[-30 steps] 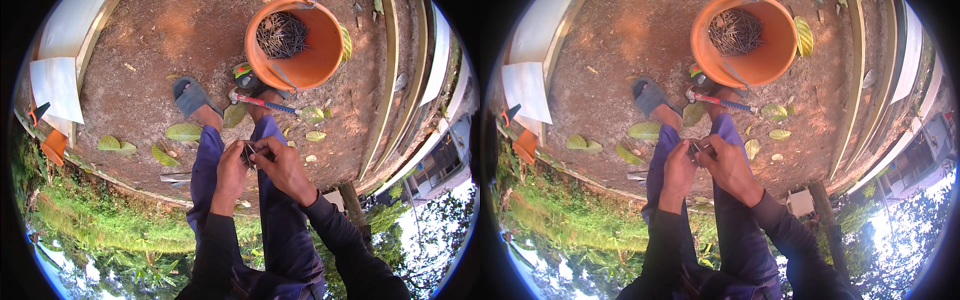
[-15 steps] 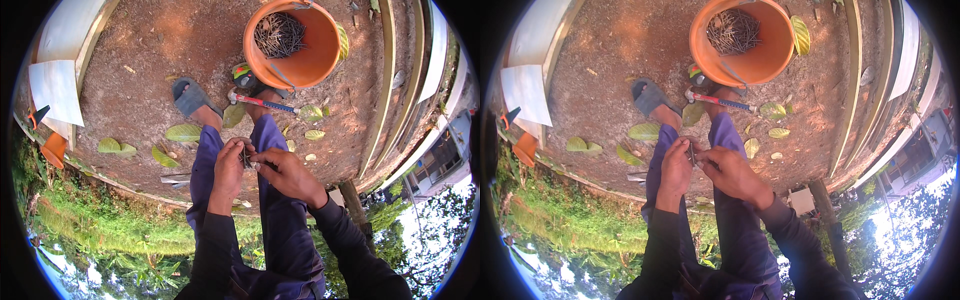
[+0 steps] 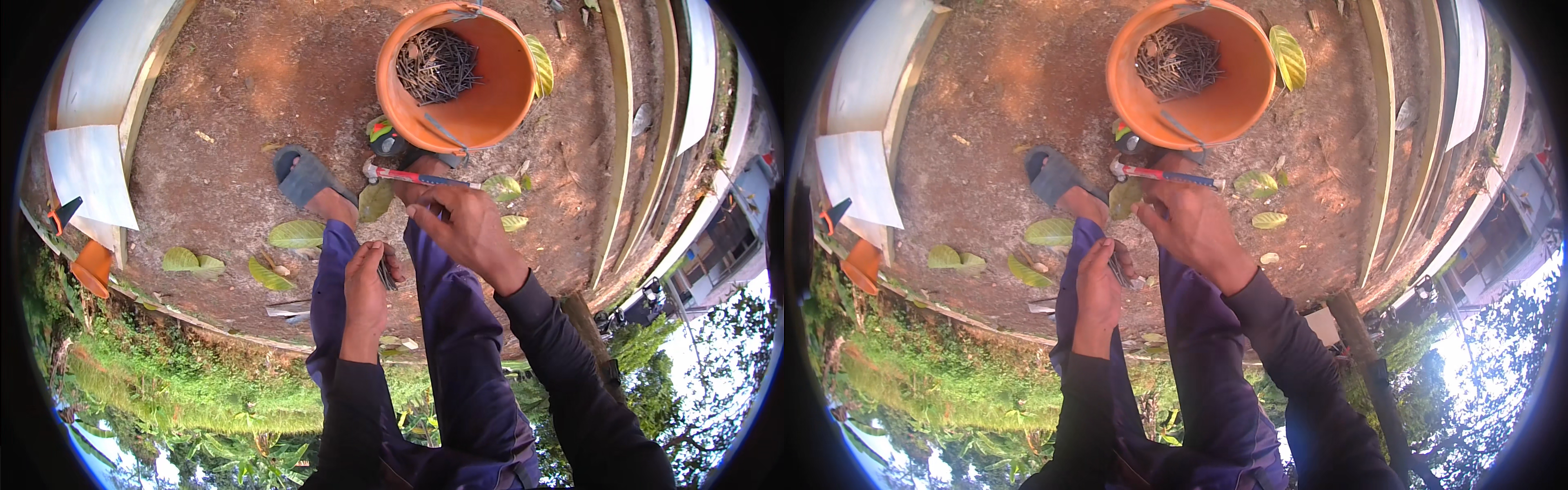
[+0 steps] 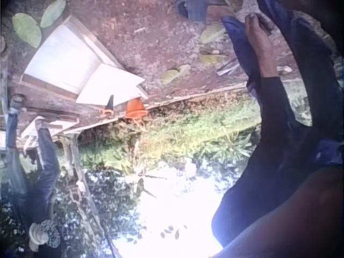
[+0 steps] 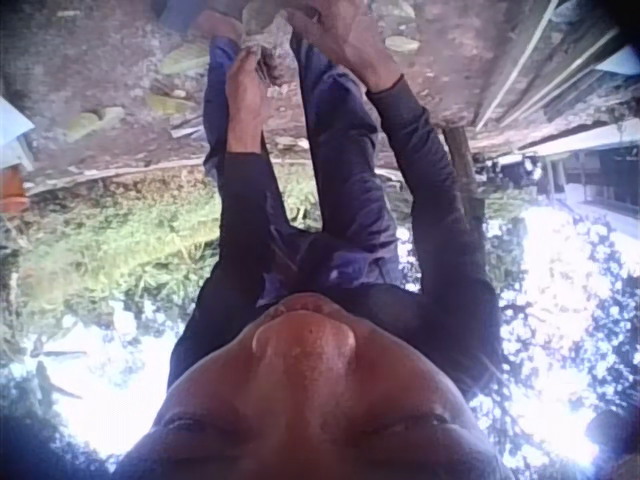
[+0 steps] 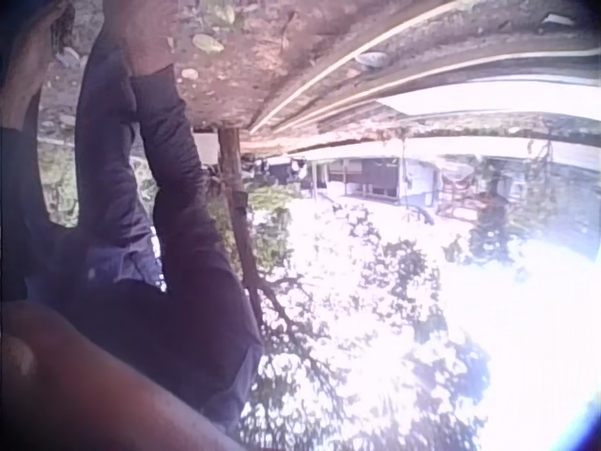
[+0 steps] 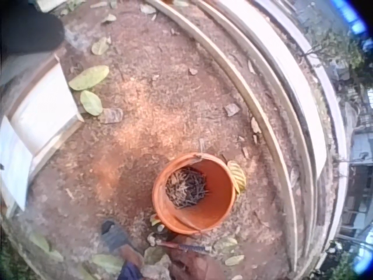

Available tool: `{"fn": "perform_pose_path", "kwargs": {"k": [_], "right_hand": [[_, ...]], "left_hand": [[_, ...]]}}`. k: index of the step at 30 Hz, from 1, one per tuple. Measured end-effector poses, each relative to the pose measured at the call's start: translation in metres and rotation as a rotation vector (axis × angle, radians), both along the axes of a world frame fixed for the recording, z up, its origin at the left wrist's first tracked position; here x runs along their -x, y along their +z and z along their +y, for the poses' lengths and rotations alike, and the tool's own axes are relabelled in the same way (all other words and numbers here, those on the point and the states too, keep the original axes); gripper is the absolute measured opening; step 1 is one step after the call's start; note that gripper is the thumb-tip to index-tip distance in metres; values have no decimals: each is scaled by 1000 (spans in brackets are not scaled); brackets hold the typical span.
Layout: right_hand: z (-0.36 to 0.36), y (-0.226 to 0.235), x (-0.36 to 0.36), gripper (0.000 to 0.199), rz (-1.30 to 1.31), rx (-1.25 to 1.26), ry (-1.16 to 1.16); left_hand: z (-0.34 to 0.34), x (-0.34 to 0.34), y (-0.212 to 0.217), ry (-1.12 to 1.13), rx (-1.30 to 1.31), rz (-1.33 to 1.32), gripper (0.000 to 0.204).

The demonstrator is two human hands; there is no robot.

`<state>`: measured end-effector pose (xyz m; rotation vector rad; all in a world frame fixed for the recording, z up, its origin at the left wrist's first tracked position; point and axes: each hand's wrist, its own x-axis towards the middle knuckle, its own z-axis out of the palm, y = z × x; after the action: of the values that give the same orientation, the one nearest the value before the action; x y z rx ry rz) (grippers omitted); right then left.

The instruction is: The person assembles a wooden frame by positioning wooden planks and securing them with nails. They use a hammer to drive nails into the frame and retrieve additional nails from an orange bucket.

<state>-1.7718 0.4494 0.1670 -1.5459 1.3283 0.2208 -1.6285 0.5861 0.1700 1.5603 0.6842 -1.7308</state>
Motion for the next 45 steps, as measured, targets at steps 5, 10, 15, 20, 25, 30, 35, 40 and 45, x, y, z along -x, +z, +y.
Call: {"fn": "perform_pose_path", "kwargs": {"k": [5,10,15,20,25,30,35,40,45], "right_hand": [[-61,-129,59,21,168,370,-27],[-77,-202,69,22,214,294,114],[-65,-236,59,23,414,440,-236],[-50,-254,65,31,372,470,-432],[-46,-271,60,39,623,533,-99],[-62,-283,96,24,406,444,-448],[-64,-259,42,34,346,403,-649],[-65,-294,75,32,384,511,-344],[-64,-293,90,23,402,780,-117]], "left_hand": [[2,5,-5,-54,-50,-33,21],[2,5,-2,-108,-35,-52,22],[1,10,1,-112,-11,-55,24],[13,12,-2,-130,-15,-34,21],[14,11,2,-120,-15,-34,22],[-1,21,2,-126,-11,19,25],[4,17,15,-130,-21,-6,24],[5,22,15,-131,-7,-3,24],[0,23,14,-118,-3,25,23]]}}
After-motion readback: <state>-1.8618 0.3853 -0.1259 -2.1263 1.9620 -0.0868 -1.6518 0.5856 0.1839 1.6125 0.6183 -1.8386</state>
